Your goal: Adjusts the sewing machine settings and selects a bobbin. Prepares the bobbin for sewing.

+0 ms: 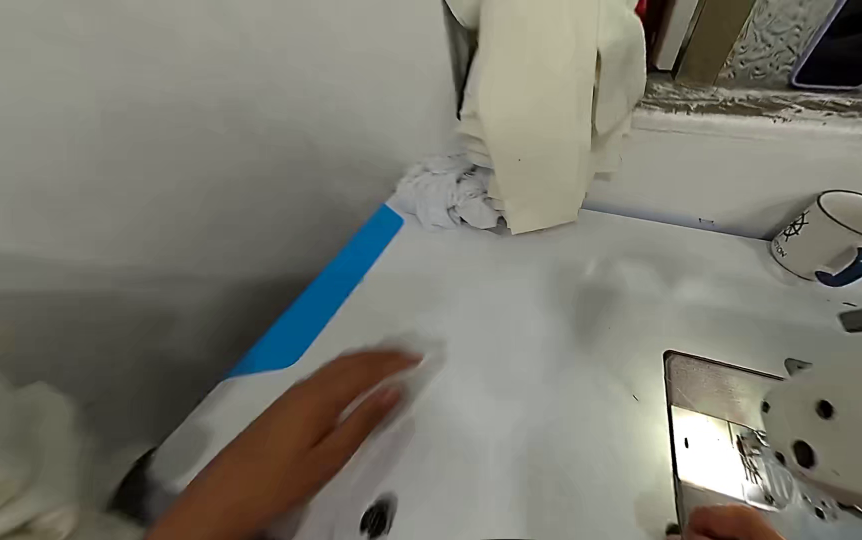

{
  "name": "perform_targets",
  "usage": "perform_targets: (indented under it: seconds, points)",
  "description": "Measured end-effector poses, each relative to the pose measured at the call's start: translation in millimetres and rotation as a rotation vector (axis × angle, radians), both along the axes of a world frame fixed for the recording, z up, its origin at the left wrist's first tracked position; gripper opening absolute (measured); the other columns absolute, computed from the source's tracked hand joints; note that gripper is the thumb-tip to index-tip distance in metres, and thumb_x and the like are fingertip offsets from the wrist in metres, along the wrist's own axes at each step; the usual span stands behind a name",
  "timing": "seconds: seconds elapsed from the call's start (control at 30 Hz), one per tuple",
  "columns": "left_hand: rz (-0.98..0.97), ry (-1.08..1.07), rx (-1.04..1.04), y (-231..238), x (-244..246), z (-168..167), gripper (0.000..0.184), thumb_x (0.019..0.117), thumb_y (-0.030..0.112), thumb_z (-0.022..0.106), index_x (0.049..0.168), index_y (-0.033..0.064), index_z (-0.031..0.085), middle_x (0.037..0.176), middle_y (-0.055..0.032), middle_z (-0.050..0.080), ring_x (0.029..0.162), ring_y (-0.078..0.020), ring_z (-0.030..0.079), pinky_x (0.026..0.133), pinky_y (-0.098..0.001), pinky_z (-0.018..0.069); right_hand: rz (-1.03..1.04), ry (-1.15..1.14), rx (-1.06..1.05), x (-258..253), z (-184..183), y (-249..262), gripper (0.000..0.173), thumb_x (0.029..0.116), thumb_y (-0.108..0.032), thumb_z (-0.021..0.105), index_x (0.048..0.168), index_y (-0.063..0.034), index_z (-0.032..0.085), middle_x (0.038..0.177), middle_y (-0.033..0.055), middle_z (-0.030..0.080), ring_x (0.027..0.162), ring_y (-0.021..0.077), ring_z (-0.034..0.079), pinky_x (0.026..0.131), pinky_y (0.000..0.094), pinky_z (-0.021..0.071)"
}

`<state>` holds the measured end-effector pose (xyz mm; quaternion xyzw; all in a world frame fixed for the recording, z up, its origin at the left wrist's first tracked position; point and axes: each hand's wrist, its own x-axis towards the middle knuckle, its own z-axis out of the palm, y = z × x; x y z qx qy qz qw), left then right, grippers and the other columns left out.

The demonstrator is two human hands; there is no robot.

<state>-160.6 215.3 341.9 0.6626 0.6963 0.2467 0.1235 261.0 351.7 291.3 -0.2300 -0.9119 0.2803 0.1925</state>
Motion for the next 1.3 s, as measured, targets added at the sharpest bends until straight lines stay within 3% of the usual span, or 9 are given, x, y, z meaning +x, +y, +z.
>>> perform_targets:
  seconds: [0.23,0.33,0.43,0.63,0.8,1.0,1.1,1.2,1.3]
  points:
    - [0.160,0.127,-0.220,216,-6,-9,0.046,0.1098,0.019,0.042,0.145,-0.0099,0.047,0.146,-0.0320,0.050,0.136,-0.0449,0.051,0.114,-0.0602,0.0383,0.049,0.063,0.104,15,-6,-6,0.020,0.0992,-0.023,0.068,0.116,-0.0135,0.074,0.110,0.0132,0.070,0.092,0.0241,0.071,0.072,0.0406,0.0592]
    - [0.410,0.148,-0.183,241,-4,-17,0.042,0.1035,0.018,0.051,0.130,-0.0139,0.054,0.124,-0.0357,0.061,0.118,-0.0499,0.061,0.099,-0.0657,0.0478,0.036,0.099,0.117,16,-7,-5,0.020,0.0973,-0.020,0.070,0.115,-0.0130,0.074,0.110,0.0128,0.070,0.091,0.0229,0.071,0.073,0.0387,0.0603]
    - [0.441,0.174,-0.124,245,-3,-9,0.080,0.0967,0.023,0.065,0.162,0.0029,0.023,0.137,-0.0403,0.050,0.119,-0.0559,0.058,0.096,-0.0685,0.0487,0.040,0.111,0.121,13,-7,-3,0.020,0.0963,-0.020,0.071,0.115,-0.0135,0.075,0.110,0.0122,0.070,0.087,0.0216,0.071,0.070,0.0379,0.0602]
    - [0.258,0.233,-0.039,262,-34,-25,0.118,0.0848,0.052,0.079,0.165,0.0065,0.005,0.141,-0.0345,0.053,0.133,-0.0493,0.051,0.113,-0.0640,0.0368,0.042,0.079,0.130,3,-9,0,0.019,0.0977,-0.024,0.070,0.114,-0.0148,0.075,0.108,0.0106,0.070,0.087,0.0192,0.070,0.069,0.0357,0.0594]
    - [0.096,0.418,0.094,230,-29,-34,0.104,0.0894,0.057,0.071,0.163,0.0045,0.020,0.124,-0.0241,0.067,0.123,-0.0406,0.061,0.115,-0.0564,0.0375,0.048,0.100,0.118,8,-9,-3,0.020,0.0978,-0.019,0.070,0.115,-0.0113,0.074,0.109,0.0141,0.070,0.093,0.0205,0.070,0.076,0.0335,0.0596]
    - [-0.087,0.248,0.447,187,-42,-42,0.031,0.1007,0.012,0.058,0.128,0.0055,0.070,0.113,-0.0183,0.073,0.109,-0.0365,0.069,0.097,-0.0549,0.0537,-0.036,0.090,0.305,-62,-14,3,0.024,0.1039,-0.027,0.058,0.116,-0.0101,0.070,0.107,0.0132,0.068,0.095,0.0217,0.069,0.080,0.0323,0.0596]
    - [-0.063,0.231,0.505,201,-49,-45,0.036,0.1021,0.009,0.053,0.135,0.0055,0.066,0.116,-0.0197,0.072,0.110,-0.0397,0.068,0.098,-0.0585,0.0504,-0.066,0.105,0.446,-151,-17,27,0.027,0.1047,-0.029,0.054,0.108,-0.0076,0.071,0.117,0.0118,0.069,0.112,0.0270,0.067,0.093,0.0395,0.0574]
    - [-0.006,0.240,0.392,207,-56,-48,0.049,0.1073,0.020,0.045,0.154,0.0053,0.046,0.132,-0.0221,0.065,0.121,-0.0418,0.062,0.103,-0.0611,0.0446,-0.062,0.024,0.394,-236,-16,61,0.035,0.1081,-0.030,0.049,0.112,-0.0017,0.068,0.152,0.0143,0.052,0.145,0.0332,0.045,0.115,0.0528,0.0411]
    - [-0.003,0.226,0.310,201,-70,-54,0.054,0.1105,0.031,0.034,0.160,0.0090,0.037,0.147,-0.0205,0.056,0.138,-0.0394,0.052,0.116,-0.0609,0.0329,-0.073,-0.038,0.365,-271,-13,77,0.038,0.1094,-0.032,0.047,0.119,-0.0006,0.066,0.156,0.0136,0.049,0.149,0.0328,0.040,0.118,0.0621,0.0319]
